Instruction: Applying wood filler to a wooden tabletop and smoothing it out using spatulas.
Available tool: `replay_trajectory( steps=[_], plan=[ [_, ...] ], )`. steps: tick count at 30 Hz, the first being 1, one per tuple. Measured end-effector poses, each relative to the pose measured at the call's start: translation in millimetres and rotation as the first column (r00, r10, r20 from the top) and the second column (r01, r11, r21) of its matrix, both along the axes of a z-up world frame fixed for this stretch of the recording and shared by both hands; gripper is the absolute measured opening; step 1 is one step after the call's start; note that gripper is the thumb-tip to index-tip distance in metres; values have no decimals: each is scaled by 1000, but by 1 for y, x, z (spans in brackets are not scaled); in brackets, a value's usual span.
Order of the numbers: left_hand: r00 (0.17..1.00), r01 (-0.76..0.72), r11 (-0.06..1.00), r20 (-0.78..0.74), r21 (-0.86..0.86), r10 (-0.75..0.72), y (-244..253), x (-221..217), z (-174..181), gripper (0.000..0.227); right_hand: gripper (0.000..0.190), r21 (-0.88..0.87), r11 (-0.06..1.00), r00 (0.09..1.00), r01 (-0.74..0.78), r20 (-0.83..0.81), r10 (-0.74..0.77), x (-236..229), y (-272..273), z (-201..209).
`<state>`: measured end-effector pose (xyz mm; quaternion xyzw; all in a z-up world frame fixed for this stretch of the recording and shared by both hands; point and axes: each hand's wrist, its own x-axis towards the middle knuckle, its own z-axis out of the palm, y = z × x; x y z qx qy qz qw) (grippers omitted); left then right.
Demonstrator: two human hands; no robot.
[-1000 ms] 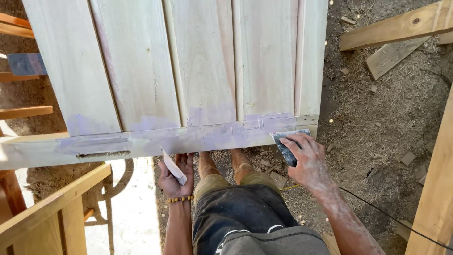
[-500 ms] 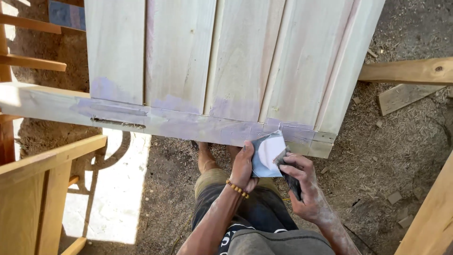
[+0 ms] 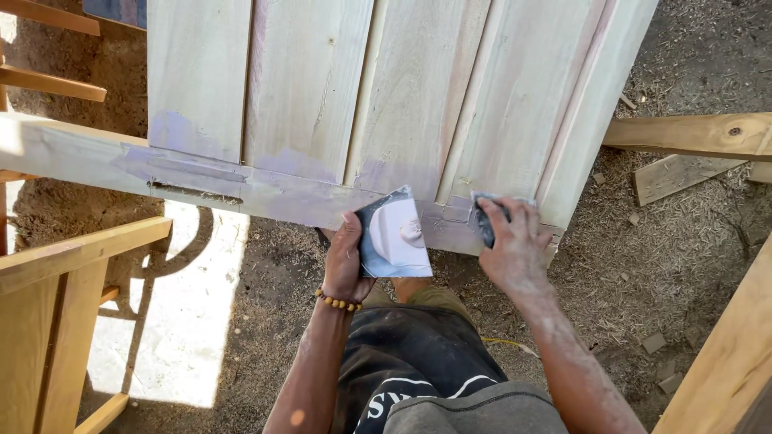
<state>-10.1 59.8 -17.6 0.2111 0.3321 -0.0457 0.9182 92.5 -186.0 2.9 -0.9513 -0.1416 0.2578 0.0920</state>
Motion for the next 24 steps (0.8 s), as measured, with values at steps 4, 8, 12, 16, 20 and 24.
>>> replay_trajectory(
  steps=[4,8,12,16,20,24],
  plan=[
    [996,-65,998,-57,8,65,3,-20,-5,65,76,-116,989,994,-93,-72,85,-44,0,-5],
    [983,-130,989,-137,-75,119,3,-42,-16,62,75,-216,968,930,-126,-366,40,-32,-3,34],
    [981,-158,987,-117,-17,155,9,-45,-16,61,77,-242,951,937,-192,-335,104,11,-2,45],
    [974,-201,978,-114,-48,194,13,-57,-20,62,79,-219,883,897,-416,-257,359,50,27,57],
    [964,-257,963,-91,-75,250,14,-67,-13,63,75,-314,644,715,-698,-351,604,85,60,66],
    [950,-305,950,-90,-72,298,11,-77,-11,63,61,-359,501,614,-788,-395,683,101,93,55]
  ],
)
